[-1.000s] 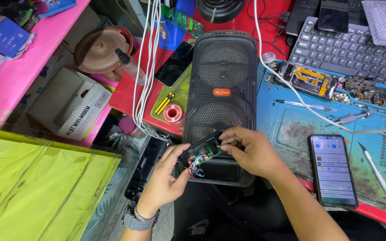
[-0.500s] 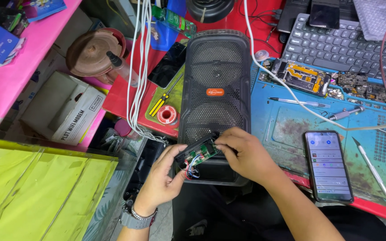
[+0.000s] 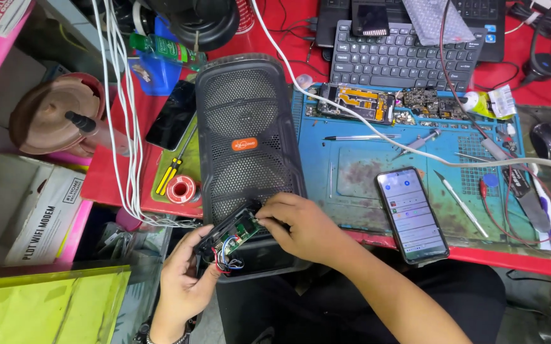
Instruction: Connecting internal wiring to a circuit board and installing it into a portable speaker housing.
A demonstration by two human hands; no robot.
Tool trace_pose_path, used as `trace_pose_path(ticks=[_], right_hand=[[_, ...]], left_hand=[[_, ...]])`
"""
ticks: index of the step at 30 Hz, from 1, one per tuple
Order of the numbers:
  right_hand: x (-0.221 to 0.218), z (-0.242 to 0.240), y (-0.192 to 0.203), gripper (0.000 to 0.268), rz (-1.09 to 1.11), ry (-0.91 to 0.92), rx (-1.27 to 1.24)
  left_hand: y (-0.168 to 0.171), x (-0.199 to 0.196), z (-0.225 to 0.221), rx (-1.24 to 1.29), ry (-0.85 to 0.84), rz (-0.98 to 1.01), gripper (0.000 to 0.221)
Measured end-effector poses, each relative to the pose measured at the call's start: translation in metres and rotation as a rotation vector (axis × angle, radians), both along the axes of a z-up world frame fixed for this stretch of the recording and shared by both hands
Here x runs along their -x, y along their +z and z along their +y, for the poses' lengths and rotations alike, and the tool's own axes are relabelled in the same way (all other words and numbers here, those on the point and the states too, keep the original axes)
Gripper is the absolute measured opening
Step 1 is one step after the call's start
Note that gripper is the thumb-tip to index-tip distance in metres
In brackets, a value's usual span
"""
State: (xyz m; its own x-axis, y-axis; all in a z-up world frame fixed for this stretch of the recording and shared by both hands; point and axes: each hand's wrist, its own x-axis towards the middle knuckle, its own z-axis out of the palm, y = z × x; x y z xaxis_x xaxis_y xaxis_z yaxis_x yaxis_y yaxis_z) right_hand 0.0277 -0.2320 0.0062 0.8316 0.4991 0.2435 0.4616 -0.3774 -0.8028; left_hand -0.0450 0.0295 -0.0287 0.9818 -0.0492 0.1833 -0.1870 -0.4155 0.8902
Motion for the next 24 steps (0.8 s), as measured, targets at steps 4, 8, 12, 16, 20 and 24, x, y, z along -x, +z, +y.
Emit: trace_pose_path(ticks=[4,8,12,16,20,24], right_hand=[[0.003,-0.001,-0.008,0.021,-0.071,-0.011,-0.027],[-0.005,-0.025,-0.019,0.027,-0.095,-0.086,0.011],[-0.039,-0.118,-0.014,0.059,0.067,-0.384,0.416],[-0.098,-0.266,-0.068,0.072,-0.29,-0.455,0.988],[-0.098,-0.306,-0.077,0.033,-0.156,-0.462,1.312],[-0.081,-0.304,-0.068,0.036,-0.211,-0.487,1.358]], left_hand=[[0.002,0.0,0.0,-0.017,0.008,-0.003,0.059],[0.002,-0.002,-0.002,0.028,-0.021,-0.007,0.058],[0.014,-0.003,-0.004,-0.043,-0.042,-0.125,0.052],[0.026,-0.001,-0.006,-0.036,-0.022,-0.116,0.053],[0.03,0.002,-0.009,-0.004,-0.039,-0.077,0.055],[0.033,0.006,-0.014,-0.004,-0.04,-0.091,0.053]])
